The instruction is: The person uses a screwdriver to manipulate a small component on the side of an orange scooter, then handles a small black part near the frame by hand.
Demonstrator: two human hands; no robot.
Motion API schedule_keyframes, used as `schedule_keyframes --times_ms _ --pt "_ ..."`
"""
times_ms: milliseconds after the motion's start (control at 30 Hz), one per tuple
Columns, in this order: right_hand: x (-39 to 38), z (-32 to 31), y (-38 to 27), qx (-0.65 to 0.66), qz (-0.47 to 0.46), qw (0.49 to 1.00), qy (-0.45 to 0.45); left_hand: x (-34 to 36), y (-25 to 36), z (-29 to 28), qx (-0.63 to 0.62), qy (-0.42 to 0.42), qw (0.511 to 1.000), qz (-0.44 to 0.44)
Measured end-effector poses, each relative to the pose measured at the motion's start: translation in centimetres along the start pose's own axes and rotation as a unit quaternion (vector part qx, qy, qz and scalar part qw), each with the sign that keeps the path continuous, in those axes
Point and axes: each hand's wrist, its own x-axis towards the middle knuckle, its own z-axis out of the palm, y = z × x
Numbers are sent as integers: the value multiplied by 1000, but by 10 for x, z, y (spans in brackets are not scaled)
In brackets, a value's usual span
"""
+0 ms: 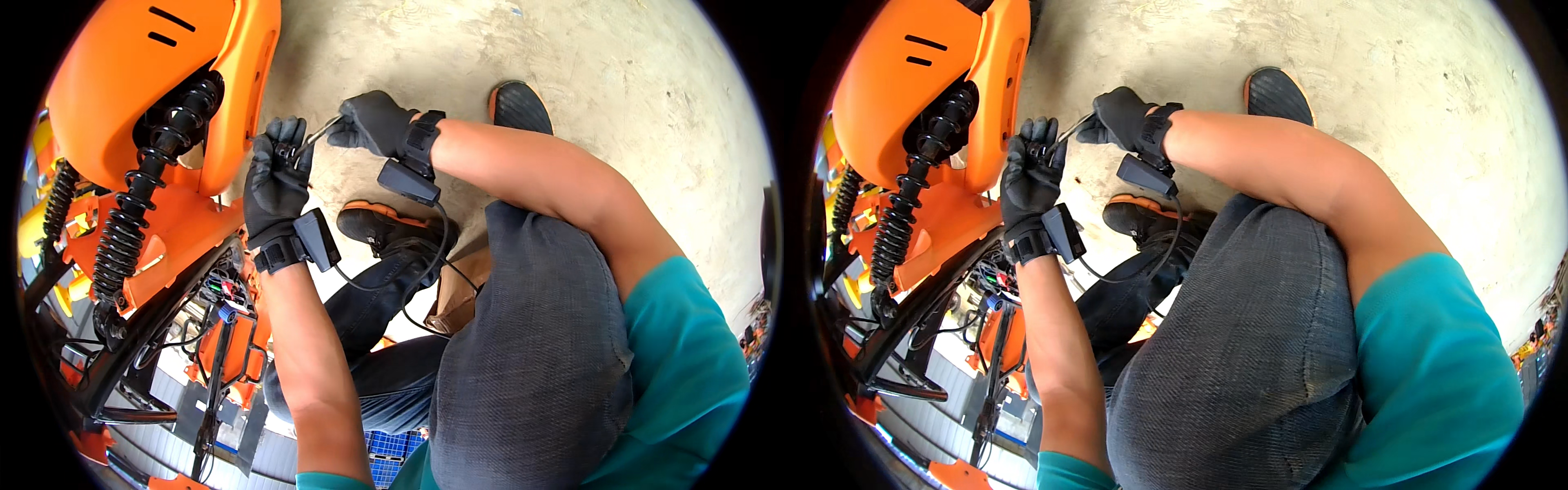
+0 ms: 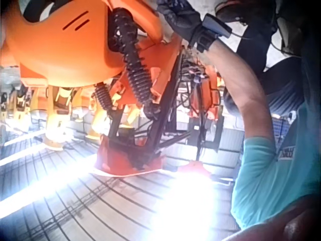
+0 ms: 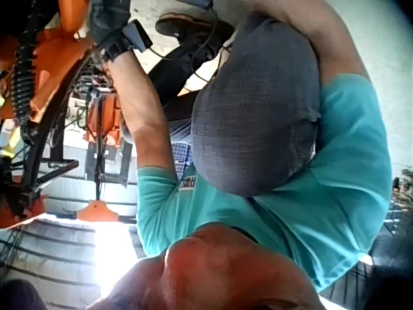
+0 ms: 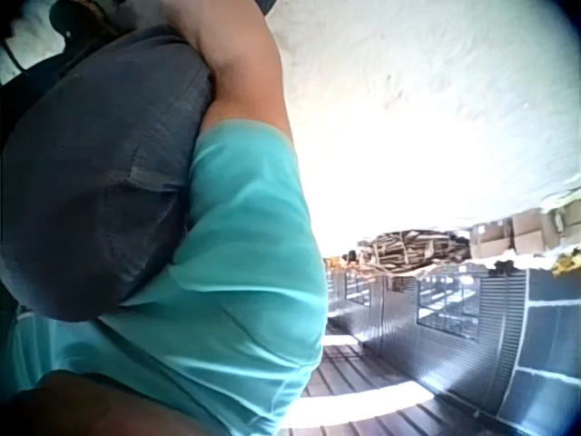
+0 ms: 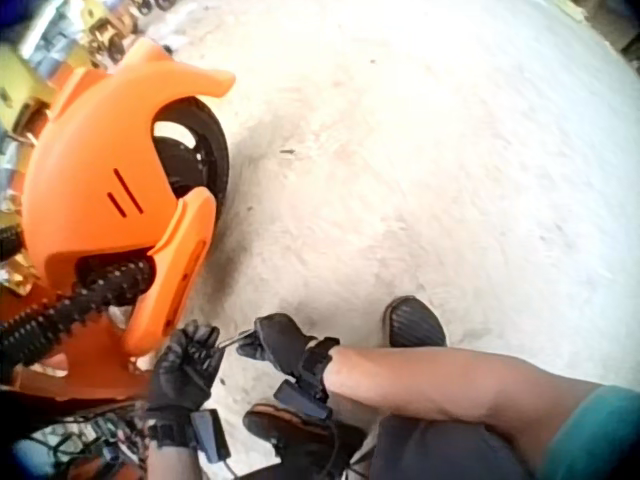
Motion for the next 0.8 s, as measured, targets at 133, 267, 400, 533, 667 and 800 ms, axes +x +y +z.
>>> schedule_keyframes --times_ms 133,267,400,533,667,800 --pt "0 -5 6 0 1 1000 -28 1 0 1 1 19 1000 1" --pt "5 -15 -3 46 1 999 -18 -3 0 10 -5 32 999 -17" --pt "1 -13 -6 43 -8 998 -39 -4 0 12 5 54 999 1" --pt "7 -23 -6 -49 -10 993 -111 -1 -1 15 -22 24 999 10" --pt "5 -40 -18 -392 -118 896 -172 -1 -1 20 -9 64 998 20" --pt "-5 -26 -15 -691 -311 629 -176 0 3 8 -9 -6 999 32"
